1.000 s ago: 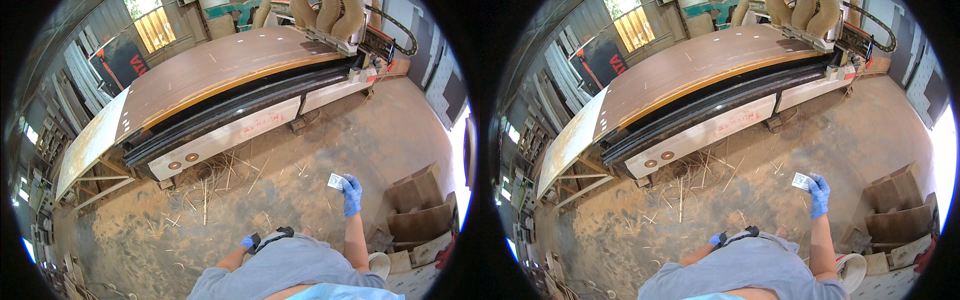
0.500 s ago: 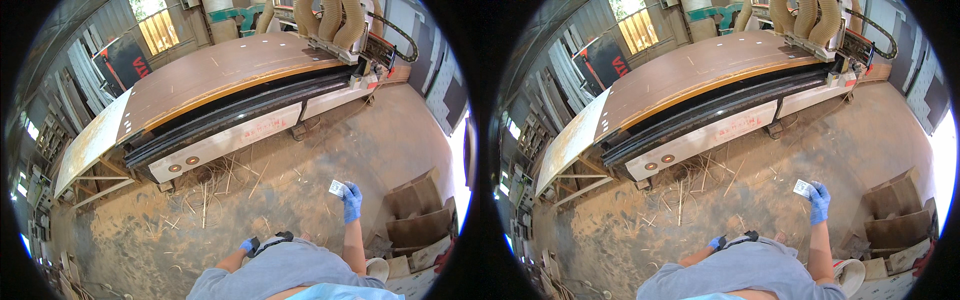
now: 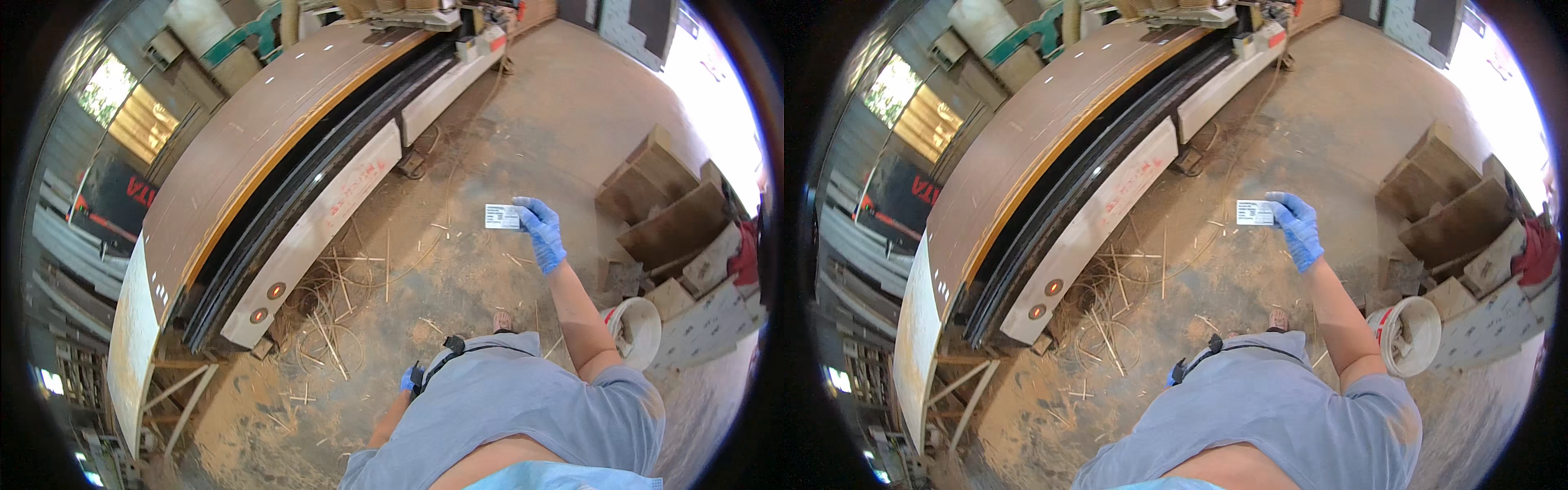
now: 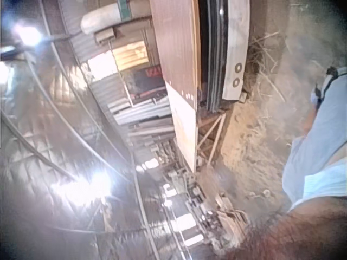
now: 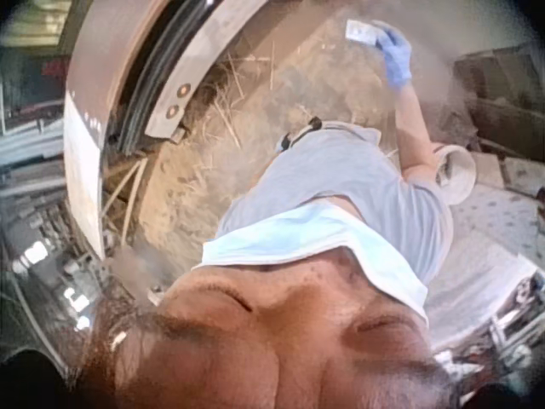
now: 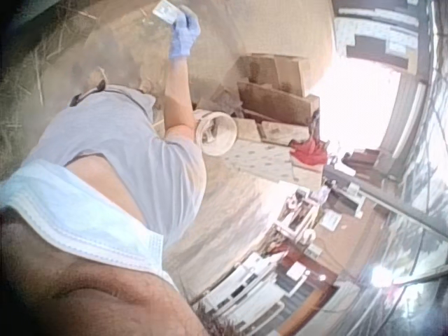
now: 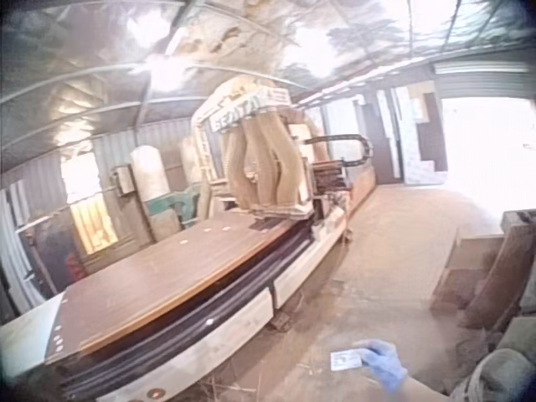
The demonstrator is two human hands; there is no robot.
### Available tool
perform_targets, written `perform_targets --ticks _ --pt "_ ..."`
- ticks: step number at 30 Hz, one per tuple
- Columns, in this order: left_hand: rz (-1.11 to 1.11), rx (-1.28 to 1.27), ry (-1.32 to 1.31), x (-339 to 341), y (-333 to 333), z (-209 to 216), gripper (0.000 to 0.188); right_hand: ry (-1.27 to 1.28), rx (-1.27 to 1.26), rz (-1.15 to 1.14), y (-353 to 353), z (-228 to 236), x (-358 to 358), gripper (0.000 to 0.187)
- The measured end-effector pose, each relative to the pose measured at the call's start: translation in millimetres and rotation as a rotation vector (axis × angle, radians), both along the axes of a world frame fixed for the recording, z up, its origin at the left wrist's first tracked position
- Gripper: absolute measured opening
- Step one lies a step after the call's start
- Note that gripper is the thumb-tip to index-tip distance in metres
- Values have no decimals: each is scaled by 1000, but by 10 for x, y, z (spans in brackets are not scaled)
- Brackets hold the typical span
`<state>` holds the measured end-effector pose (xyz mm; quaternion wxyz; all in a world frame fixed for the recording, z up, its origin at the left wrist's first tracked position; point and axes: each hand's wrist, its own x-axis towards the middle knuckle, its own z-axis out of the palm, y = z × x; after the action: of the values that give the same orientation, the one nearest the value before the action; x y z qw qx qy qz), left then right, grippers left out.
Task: The person walks through a woodworking shop and applies small white labels to a large brown board on a machine table. They peel labels from a roll and place them at several positions on the board surface.
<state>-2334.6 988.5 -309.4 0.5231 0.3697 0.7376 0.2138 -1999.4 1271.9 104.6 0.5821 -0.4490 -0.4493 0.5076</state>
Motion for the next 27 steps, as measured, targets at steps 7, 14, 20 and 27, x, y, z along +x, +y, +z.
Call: perform_targets --ticks 7,14,20,27 --pt "-47 -56 46 70 78 330 26 -16 77 -3 12 4 139 22" --pt "-120 -50 101 37 137 423 29 -17 112 -31 39 23 155 21" --pt "-200 -48 136 45 209 426 32 -9 105 -43 68 68 113 20" --pt "740 -21 -809 -29 142 -122 30 -29 123 -32 172 96 25 19"
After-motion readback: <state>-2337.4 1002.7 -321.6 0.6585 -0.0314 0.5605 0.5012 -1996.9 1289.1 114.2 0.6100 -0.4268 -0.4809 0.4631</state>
